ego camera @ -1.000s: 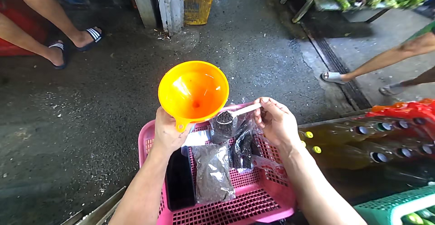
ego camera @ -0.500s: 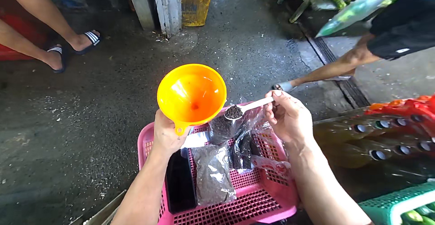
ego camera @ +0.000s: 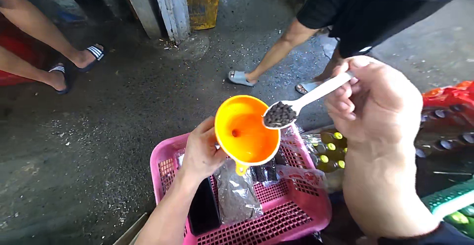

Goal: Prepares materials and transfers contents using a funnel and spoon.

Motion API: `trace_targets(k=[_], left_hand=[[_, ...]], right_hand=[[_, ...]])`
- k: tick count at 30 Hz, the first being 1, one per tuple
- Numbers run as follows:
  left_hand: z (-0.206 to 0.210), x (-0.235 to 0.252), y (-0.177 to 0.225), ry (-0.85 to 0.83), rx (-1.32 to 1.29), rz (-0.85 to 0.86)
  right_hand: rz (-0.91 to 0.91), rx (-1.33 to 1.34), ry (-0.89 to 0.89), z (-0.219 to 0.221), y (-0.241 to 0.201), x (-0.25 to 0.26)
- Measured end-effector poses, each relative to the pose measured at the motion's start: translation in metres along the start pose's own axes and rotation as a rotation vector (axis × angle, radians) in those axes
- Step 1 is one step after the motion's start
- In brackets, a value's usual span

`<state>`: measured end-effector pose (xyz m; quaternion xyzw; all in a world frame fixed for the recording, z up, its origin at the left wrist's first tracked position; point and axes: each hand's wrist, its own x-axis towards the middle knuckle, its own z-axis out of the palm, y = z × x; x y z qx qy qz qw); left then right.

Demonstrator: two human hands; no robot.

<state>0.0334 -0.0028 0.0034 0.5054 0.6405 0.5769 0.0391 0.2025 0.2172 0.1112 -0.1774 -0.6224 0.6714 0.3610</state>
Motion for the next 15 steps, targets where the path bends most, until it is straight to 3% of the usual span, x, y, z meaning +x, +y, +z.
trace_targets(k=[15], left_hand=[[0.003,0.000,0.001,-0.037,0.099,0.016]], right_hand=[[-0.268,-0.270,-0.063,0.008,0.011,-0.013]])
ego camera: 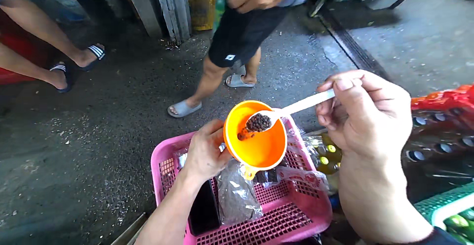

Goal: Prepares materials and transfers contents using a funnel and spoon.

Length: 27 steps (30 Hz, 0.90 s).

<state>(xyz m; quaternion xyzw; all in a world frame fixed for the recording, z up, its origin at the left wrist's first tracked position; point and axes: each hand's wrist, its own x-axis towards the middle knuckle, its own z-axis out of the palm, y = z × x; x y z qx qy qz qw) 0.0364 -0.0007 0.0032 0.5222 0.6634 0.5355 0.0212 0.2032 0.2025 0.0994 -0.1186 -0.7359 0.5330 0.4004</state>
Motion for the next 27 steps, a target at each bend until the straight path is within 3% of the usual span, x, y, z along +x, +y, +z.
trace_targets(k=[18,23,27], left_hand=[[-0.0027,-0.0006,0.0015,0.018,-0.003,-0.002],[-0.0037,-0.0002,0.0030,0.031,-0.107,-0.012],[-0.0076,-0.0011,0.0044,0.011,-0.149,0.014]], right_hand=[[-0.033,0.046,-0.024,-0.0011,0.0006,0.0005],[-0.033,0.066,-0.023,-0.0006,0.0006,0.0002],[0.048,0.154,0.009,0.0036,0.0008,0.0000]])
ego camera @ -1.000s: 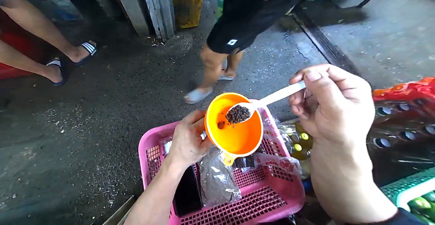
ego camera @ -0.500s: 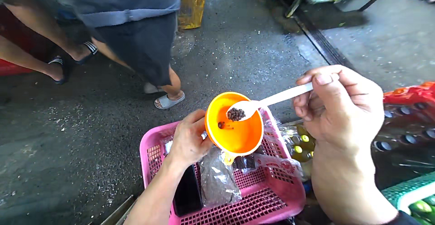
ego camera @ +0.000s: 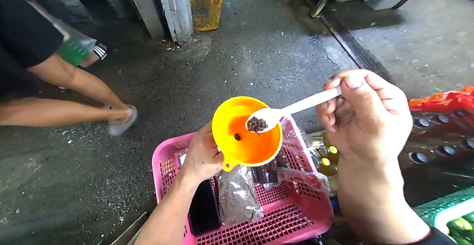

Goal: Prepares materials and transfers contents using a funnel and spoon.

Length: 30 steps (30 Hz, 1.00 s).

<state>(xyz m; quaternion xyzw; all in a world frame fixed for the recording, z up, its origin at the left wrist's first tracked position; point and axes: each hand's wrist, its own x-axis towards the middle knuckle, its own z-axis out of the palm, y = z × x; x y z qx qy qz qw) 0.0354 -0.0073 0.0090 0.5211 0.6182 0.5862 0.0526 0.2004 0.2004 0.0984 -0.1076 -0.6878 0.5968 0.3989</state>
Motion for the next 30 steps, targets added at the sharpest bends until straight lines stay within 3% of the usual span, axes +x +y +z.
trace_targets(k=[4,8,13,18,24,30], left_hand=[[-0.001,0.001,-0.004,-0.066,0.221,0.054],[0.004,-0.003,0.000,-0.040,0.103,-0.008],[0.012,-0.001,-0.003,-0.101,0.234,0.039],[0.011,-0.001,-0.005,-0.117,0.128,0.001],[0.009,-0.001,-0.005,-0.034,0.067,0.030],[0.005,-0.005,-0.006,0.042,0.086,0.048]], right_hand=[[0.095,0.110,0.020,0.003,0.003,-0.001],[0.149,0.159,0.027,0.005,0.005,-0.003],[0.142,0.155,0.020,0.004,0.005,-0.004],[0.129,0.136,0.017,0.003,0.006,-0.005],[-0.090,-0.082,-0.157,-0.002,0.010,-0.008],[-0.333,-0.125,-0.297,-0.009,0.008,-0.011]])
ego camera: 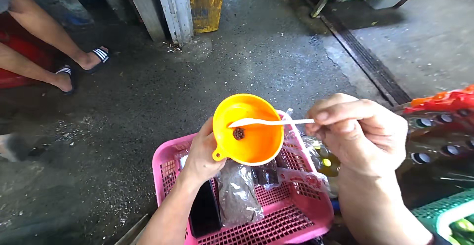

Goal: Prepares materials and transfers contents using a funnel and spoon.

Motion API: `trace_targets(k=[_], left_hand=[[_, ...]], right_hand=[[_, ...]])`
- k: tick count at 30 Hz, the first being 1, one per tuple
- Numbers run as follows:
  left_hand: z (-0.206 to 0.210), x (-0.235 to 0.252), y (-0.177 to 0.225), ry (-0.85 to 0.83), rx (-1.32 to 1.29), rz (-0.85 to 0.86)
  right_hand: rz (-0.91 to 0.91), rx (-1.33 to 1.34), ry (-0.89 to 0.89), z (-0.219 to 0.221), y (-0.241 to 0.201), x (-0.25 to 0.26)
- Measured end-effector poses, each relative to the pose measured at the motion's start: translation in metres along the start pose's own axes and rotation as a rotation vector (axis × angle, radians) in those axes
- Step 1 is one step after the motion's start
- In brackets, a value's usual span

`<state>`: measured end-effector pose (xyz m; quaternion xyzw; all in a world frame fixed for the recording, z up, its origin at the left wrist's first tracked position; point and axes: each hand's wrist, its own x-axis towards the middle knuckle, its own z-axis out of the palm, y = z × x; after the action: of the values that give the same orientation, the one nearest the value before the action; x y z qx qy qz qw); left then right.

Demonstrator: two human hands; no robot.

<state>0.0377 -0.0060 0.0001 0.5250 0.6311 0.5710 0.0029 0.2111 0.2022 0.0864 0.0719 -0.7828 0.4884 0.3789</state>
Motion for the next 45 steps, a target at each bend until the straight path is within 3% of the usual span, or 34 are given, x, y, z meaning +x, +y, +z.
trace_targets(k=[6,11,13,18,21,24,29,31,33,35,37,42,45], left_hand=[[-0.001,-0.003,-0.003,0.108,-0.114,-0.054],[-0.011,0.001,-0.015,0.193,-0.015,-0.039],[-0.014,0.003,-0.017,0.203,-0.002,-0.062],[-0.015,0.006,-0.020,0.204,-0.082,-0.120],[-0.016,0.007,-0.019,0.199,-0.095,-0.130],[-0.017,0.006,-0.019,0.204,-0.082,-0.111],[-0.013,0.002,-0.019,0.217,0.037,0.018],[-0.009,-0.001,-0.017,0.237,0.087,0.043],[-0.005,-0.005,-0.013,0.257,0.138,0.054],[-0.002,-0.011,-0.011,0.250,0.088,0.050],[0.000,-0.014,-0.010,0.243,0.019,0.030],[-0.008,-0.014,0.000,0.211,0.025,-0.012],[-0.003,-0.012,-0.004,0.217,-0.114,-0.038]], right_hand=[[0.061,0.102,0.223,-0.007,0.001,-0.004],[0.194,0.112,0.422,-0.017,0.009,-0.015],[0.244,0.027,0.376,-0.018,0.014,-0.022],[0.275,-0.299,0.009,-0.002,0.026,-0.038],[0.291,-0.352,-0.104,0.009,0.037,-0.040],[0.302,-0.452,-0.101,0.013,0.038,-0.036],[0.006,-0.466,0.192,0.018,-0.004,-0.016],[-0.069,-0.394,0.222,0.026,-0.024,-0.014],[-0.116,-0.333,0.142,0.042,-0.025,-0.016],[-0.140,-0.369,-0.085,0.059,-0.005,-0.015],[-0.138,-0.396,-0.204,0.072,0.012,-0.015],[-0.173,-0.214,-0.101,0.065,-0.022,-0.015],[-0.177,-0.298,-0.187,0.069,-0.011,-0.013]])
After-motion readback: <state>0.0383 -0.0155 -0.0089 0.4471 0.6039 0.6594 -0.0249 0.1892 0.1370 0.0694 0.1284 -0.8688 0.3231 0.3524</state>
